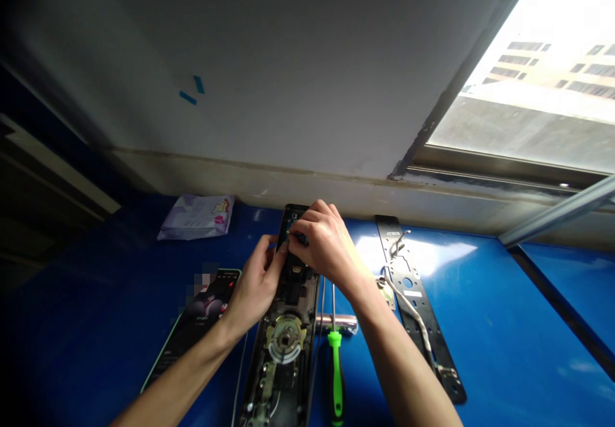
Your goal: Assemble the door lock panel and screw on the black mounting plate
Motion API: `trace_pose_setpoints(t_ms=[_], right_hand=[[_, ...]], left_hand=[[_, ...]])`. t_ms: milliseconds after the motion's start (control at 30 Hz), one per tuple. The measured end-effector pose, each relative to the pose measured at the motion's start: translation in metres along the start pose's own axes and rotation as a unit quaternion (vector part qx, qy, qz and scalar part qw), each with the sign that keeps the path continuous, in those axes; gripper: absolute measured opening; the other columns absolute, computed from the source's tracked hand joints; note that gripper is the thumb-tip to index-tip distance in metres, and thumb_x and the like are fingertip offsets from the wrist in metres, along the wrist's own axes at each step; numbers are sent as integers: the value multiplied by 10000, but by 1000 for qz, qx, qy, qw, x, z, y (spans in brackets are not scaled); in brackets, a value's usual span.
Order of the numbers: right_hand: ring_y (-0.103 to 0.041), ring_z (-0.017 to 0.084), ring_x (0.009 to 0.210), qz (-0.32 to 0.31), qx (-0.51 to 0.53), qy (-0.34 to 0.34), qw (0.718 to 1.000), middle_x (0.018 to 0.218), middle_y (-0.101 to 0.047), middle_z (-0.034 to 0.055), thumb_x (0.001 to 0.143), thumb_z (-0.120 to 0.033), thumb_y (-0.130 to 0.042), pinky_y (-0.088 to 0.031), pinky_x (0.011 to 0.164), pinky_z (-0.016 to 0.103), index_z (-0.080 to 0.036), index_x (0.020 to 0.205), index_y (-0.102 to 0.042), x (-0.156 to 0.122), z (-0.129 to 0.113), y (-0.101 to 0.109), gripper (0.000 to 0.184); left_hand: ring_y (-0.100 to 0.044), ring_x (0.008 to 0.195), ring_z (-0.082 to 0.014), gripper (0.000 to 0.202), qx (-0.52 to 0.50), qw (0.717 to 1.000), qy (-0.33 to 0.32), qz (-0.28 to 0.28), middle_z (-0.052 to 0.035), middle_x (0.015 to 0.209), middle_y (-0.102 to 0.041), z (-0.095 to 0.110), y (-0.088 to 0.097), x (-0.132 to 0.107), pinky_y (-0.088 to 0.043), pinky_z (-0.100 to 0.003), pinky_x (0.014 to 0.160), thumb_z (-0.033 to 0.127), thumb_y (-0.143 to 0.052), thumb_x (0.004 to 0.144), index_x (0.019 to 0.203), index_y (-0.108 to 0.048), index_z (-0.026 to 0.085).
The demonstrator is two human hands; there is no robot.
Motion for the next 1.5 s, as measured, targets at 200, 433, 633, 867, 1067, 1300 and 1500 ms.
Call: trace_pose_setpoints(t_ms=[200, 433, 633, 867, 1067, 1300, 1500], right_hand=[[-578, 232, 882, 11, 2, 3, 1000, 783, -752, 43, 868, -124, -752, -451, 799, 372, -206, 837, -803, 0, 1, -1, 102], [-588, 238, 907, -5, 25, 29, 999, 839, -772, 53, 929, -154, -704, -513, 858, 392, -199, 909, -816, -1, 1, 5, 123], [-607, 228, 959, 0, 47, 36, 998, 924, -781, 63, 959, -170, -676, -556, 893, 379, -200, 955, -803, -2, -3, 21, 130], [-622, 217, 893, -7, 39, 12, 999, 900, -783, 62, 988, -195, -630, -564, 826, 385, -218, 921, -795, -5, 3, 35, 180], [-632, 212, 878, -14, 38, 6, 999, 885, -784, 64, 993, -199, -617, -566, 797, 371, -215, 907, -796, -6, 2, 38, 200], [-621, 207, 861, -19, 34, 3, 999, 870, -783, 58, 1000, -200, -607, -555, 806, 365, -215, 913, -799, -5, -1, 37, 211], [-610, 202, 863, -21, 37, 5, 999, 864, -776, 51, 1000, -196, -613, -547, 815, 357, -218, 918, -795, -5, -1, 37, 200]], left_hand=[[-746, 831, -214, 290, 1, 1000, 1, 3, -60, 928, -772, 1, 0, 0, -557, -280, 692, 489, -534, 1007, 1054, -553, 203], [-757, 1013, -278, 493, 108, 993, -2, 40, -126, 1060, -796, 0, 16, 3, -585, -379, 903, 558, -353, 1078, 1027, -681, 194], [-742, 1113, -294, 337, 258, 958, -115, 54, -150, 1235, -769, -6, 34, 6, -586, -419, 974, 322, -448, 1069, 1244, -691, 166], [-750, 1007, -302, 266, 483, 862, -152, -2, -164, 1204, -749, -26, 30, 0, -616, -413, 874, 91, -533, 956, 1121, -732, 152], [-710, 942, -267, 289, 467, 871, -155, -11, -130, 1074, -751, -33, 24, -1, -599, -394, 850, 26, -497, 920, 1028, -724, 169], [-668, 1108, -283, 281, 417, 900, -128, 22, -115, 1144, -752, -34, 26, -2, -573, -433, 959, 87, -521, 911, 1033, -739, 216], [-718, 1029, -258, 323, 326, 938, -115, -17, -112, 1091, -764, -21, 26, -2, -595, -374, 891, 183, -419, 996, 1058, -736, 195]])
Point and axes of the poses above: each hand's wrist, its own x-axis towards the middle knuckle, its own y-axis out of the back of the hand, z = x × y, the point moved 3 cm from there along x, towards the middle knuckle
